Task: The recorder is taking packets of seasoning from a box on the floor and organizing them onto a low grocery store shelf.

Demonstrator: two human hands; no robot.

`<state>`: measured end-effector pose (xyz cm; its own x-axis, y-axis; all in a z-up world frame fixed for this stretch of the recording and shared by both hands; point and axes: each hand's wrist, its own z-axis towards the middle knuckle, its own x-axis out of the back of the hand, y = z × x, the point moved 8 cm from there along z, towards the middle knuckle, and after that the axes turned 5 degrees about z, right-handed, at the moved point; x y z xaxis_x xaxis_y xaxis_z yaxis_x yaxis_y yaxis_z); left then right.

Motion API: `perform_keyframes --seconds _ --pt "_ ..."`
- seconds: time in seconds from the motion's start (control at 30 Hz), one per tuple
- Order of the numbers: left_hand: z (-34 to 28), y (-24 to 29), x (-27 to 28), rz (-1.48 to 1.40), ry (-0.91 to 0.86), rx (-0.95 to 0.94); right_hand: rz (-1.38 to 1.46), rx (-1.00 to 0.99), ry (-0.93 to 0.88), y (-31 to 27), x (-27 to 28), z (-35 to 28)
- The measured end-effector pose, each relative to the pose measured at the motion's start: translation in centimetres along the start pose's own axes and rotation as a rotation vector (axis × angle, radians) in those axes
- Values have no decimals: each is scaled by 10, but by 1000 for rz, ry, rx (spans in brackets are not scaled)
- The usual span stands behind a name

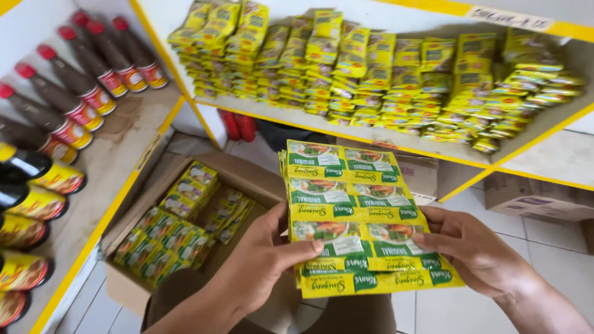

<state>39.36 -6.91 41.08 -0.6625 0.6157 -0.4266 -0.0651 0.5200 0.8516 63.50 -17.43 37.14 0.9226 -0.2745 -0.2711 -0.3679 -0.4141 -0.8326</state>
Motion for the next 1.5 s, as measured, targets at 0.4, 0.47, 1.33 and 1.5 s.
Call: perform_keyframes --seconds 0.4,0.47,1.33,1.5 --pt "129 112 -147 112 -249 -159 2 411 126 -123 198 -25" --pt "160 120 -163 126 -310 -139 3 449 184 -155 217 -21" --pt "426 148 -263 894 -20 -822 -285 825 940 -278 335 18" --pt "416 153 -275 1120 -31 -968 -1084 1005 985 -286 249 -9"
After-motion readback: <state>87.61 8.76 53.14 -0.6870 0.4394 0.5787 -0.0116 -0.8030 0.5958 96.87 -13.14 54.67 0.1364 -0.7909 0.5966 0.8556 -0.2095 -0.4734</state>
